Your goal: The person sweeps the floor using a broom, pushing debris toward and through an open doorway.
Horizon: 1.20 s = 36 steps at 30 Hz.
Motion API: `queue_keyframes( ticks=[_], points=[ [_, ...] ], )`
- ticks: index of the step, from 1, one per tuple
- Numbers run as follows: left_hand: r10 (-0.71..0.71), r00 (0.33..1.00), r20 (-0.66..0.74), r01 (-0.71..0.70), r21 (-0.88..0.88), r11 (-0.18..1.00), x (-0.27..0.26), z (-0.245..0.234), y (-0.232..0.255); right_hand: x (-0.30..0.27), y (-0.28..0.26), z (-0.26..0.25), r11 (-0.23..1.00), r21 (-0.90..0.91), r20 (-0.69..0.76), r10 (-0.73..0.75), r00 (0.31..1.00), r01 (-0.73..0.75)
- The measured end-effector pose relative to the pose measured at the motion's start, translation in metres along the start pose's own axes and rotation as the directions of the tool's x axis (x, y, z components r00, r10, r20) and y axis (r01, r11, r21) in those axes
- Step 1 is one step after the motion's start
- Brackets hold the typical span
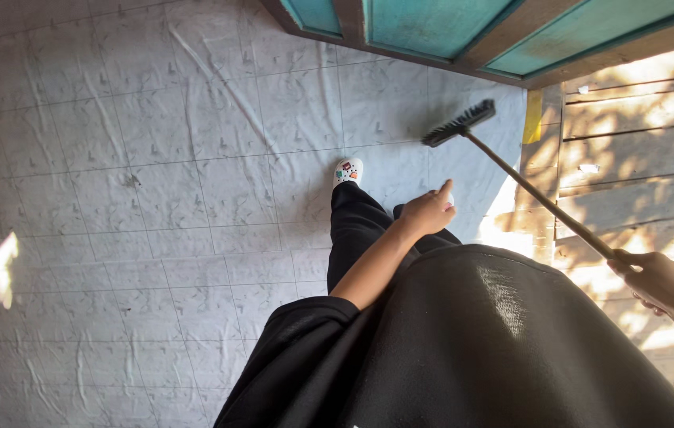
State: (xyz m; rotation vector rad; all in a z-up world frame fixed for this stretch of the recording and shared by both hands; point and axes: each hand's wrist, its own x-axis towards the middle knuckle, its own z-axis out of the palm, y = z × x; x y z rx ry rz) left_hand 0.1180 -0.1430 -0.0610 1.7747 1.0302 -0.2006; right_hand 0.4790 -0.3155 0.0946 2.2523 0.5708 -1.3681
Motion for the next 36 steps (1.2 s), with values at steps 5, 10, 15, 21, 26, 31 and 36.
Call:
queue_keyframes(
  ticks=[5, 10, 15, 21, 26, 31, 36],
  points=[
    [-0.259, 0.964, 0.067, 0.256, 0.041, 0.966, -0.019, -0.01, -0.037, 0.004, -0.049, 0.039, 0.846, -0.015, -0.048, -0.533, 0.845, 0.533],
    [-0.328, 0.944, 0.038, 0.326, 0.05, 0.944, -0.024, 0.001, -0.076, 0.015, -0.238, 0.113, 0.678, -0.229, -0.117, -0.731, 0.672, 0.699],
    [-0.358, 0.929, 0.092, 0.352, 0.072, 0.933, 0.005, 0.039, -0.093, -0.017, -0.329, 0.117, 0.819, -0.344, 0.05, -0.472, 0.88, 0.459],
    [-0.182, 0.981, 0.069, 0.172, 0.132, 0.976, 0.022, 0.07, -0.046, 0.056, -0.17, 0.097, 0.789, -0.386, -0.059, -0.538, 0.841, 0.478],
    [-0.112, 0.977, 0.183, 0.062, 0.261, 0.963, 0.03, 0.076, 0.056, 0.1, 0.042, 0.054, 0.881, -0.399, -0.116, -0.323, 0.939, 0.253],
    [0.056, 0.965, 0.257, -0.127, 0.271, 0.954, 0.033, 0.089, 0.123, 0.064, 0.174, 0.026, 0.997, -0.052, -0.19, 0.048, 0.981, -0.059],
    [0.048, 0.944, 0.328, -0.144, 0.274, 0.951, 0.026, 0.094, 0.12, 0.036, 0.221, 0.024, 0.987, 0.072, -0.243, 0.155, 0.957, -0.142]
  ],
)
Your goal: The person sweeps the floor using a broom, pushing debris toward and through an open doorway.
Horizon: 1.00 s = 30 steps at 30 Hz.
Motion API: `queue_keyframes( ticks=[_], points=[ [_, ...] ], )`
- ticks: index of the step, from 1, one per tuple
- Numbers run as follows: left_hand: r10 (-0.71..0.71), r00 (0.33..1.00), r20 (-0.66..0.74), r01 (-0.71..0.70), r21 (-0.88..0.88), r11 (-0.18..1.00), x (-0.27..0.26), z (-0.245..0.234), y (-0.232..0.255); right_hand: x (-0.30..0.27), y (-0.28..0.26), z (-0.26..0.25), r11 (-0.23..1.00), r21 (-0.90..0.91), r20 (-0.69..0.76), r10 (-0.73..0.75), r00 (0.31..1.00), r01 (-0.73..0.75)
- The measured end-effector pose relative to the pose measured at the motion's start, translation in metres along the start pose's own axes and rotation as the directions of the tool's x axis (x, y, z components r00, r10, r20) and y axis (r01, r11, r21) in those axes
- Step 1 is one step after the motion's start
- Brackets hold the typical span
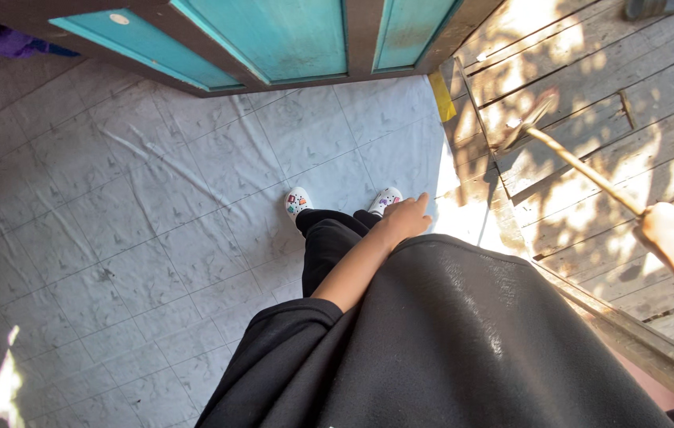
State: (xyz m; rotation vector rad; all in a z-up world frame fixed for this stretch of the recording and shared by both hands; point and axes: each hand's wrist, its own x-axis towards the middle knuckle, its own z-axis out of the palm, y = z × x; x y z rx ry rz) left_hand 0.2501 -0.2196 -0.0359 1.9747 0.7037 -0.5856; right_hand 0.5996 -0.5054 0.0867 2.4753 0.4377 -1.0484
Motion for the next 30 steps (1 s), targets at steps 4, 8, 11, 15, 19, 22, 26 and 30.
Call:
queue_keyframes(
  ticks=[4, 8, 11, 15, 19, 22, 26, 30],
  points=[
    [-0.102, 0.993, 0.059, 0.097, 0.082, 0.992, -0.008, 0.003, -0.015, -0.001, -0.018, 0.021, 1.0, 0.001, -0.018, -0.003, 1.0, 0.003],
    [-0.202, 0.973, 0.108, 0.186, 0.144, 0.972, -0.007, 0.006, -0.027, 0.019, 0.015, 0.027, 0.807, -0.476, 0.072, -0.361, 0.93, 0.35],
    [-0.18, 0.982, 0.059, 0.172, 0.132, 0.976, 0.002, 0.021, -0.046, -0.02, -0.071, 0.059, 0.761, -0.041, -0.239, -0.637, 0.733, 0.648],
    [-0.141, 0.988, 0.064, 0.139, 0.039, 0.99, 0.029, 0.028, -0.082, -0.059, -0.236, 0.071, 0.799, -0.067, -0.097, -0.601, 0.793, 0.597],
    [-0.206, 0.976, 0.072, 0.203, 0.049, 0.978, 0.01, 0.017, -0.089, -0.066, -0.327, 0.079, 0.773, -0.055, -0.09, -0.634, 0.768, 0.631],
    [-0.215, 0.976, -0.025, 0.216, 0.018, 0.976, -0.012, 0.001, -0.079, -0.043, -0.323, 0.082, 0.783, -0.057, -0.119, -0.621, 0.775, 0.619],
    [-0.263, 0.965, -0.016, 0.263, 0.055, 0.963, -0.016, -0.015, -0.062, 0.007, -0.228, 0.069, 0.923, -0.034, -0.01, -0.383, 0.924, 0.382],
    [-0.233, 0.972, 0.002, 0.232, 0.076, 0.97, -0.006, -0.011, -0.042, 0.025, -0.127, 0.044, 0.987, 0.03, 0.005, -0.16, 0.987, 0.16]
  ],
)
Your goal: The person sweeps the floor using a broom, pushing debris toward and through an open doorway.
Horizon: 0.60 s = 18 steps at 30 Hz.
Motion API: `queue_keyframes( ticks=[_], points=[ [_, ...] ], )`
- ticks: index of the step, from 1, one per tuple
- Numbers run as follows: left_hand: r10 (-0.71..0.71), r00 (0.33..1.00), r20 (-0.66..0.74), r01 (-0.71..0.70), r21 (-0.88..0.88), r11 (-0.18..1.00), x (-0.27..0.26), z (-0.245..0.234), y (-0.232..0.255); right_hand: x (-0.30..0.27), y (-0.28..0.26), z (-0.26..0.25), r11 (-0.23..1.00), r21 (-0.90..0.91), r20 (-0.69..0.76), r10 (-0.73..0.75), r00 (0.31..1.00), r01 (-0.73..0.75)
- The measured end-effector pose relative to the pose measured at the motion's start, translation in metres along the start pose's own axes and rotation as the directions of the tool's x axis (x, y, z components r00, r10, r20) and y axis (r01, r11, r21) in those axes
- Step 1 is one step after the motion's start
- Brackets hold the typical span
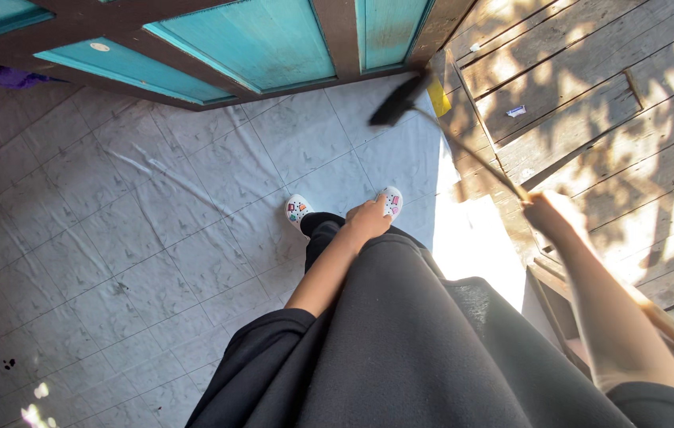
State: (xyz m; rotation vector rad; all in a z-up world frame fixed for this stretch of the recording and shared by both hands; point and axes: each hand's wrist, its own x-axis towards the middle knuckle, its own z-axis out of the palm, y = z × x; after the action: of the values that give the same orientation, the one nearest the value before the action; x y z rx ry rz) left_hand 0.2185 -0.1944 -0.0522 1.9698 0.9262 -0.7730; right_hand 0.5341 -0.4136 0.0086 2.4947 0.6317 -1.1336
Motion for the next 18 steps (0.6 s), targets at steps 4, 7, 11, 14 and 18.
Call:
queue_keyframes(
  ticks=[4, 7, 11, 14, 18],
  points=[
    [0.087, 0.996, 0.035, -0.087, -0.019, 0.996, 0.003, 0.006, 0.025, 0.006, 0.049, -0.026, 0.984, 0.048, -0.14, 0.174, 0.975, -0.169],
    [0.154, 0.988, 0.03, -0.153, -0.012, 0.988, 0.003, 0.011, 0.034, 0.001, 0.079, -0.03, 0.991, 0.08, -0.176, 0.122, 0.977, -0.11],
    [0.126, 0.992, 0.013, -0.126, -0.036, 0.991, -0.002, 0.016, 0.03, -0.029, 0.12, -0.015, 0.994, 0.069, -0.268, -0.069, 0.961, 0.09],
    [0.06, 0.998, 0.009, -0.059, -0.057, 0.997, -0.009, 0.019, 0.019, -0.04, 0.124, -0.001, 0.975, 0.22, -0.09, 0.025, 0.996, -0.004],
    [0.008, 0.999, -0.038, -0.01, -0.071, 0.997, -0.012, 0.015, 0.004, -0.035, 0.072, 0.0, 0.948, 0.313, 0.083, -0.092, 0.992, 0.061]
  ],
)
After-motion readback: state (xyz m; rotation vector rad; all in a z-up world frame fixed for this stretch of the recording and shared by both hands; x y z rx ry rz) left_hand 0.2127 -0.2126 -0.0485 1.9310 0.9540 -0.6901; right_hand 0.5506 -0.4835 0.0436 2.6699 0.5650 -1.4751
